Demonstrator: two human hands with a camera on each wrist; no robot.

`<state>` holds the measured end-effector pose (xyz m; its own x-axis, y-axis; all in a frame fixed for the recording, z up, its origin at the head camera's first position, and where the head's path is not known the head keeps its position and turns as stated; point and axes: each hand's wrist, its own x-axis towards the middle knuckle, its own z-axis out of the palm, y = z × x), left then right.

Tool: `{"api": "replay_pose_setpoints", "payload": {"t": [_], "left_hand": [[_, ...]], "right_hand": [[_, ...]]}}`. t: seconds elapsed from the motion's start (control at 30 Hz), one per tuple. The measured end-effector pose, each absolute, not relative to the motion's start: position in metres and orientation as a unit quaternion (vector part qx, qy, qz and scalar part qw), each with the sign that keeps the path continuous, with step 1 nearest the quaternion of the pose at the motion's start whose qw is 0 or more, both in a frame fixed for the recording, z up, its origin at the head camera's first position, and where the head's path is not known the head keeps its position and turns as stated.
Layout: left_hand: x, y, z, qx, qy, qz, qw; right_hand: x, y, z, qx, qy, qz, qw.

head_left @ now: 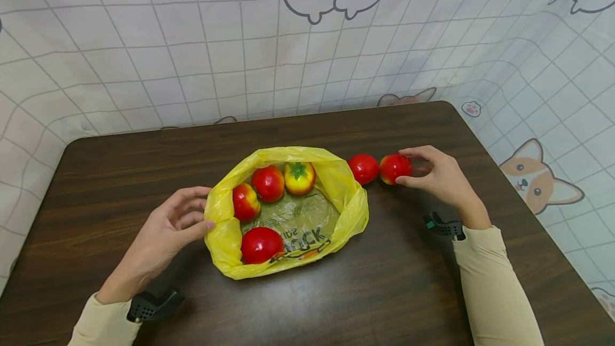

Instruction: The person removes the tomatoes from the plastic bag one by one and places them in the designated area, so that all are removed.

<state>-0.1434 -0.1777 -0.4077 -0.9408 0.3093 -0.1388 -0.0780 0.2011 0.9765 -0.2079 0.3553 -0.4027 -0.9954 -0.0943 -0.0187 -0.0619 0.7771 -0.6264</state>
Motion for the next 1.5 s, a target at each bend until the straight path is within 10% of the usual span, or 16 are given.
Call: {"api": "replay_pose_setpoints", "payload": {"t": [0.83,1.5], "left_hand": [[-0.141,-0.178,-0.404,0.062,0.762,0.625,0.159],[-0.144,-0.175,-0.401,0.055,0.766,0.618,0.170]], "right_hand": [[-0.189,0.311,-0.367,-0.147,0.907,-0.373,-0.130],[-0.187,0.224,-0.366,-0.297,0.867,-0.393,-0.078]]}}
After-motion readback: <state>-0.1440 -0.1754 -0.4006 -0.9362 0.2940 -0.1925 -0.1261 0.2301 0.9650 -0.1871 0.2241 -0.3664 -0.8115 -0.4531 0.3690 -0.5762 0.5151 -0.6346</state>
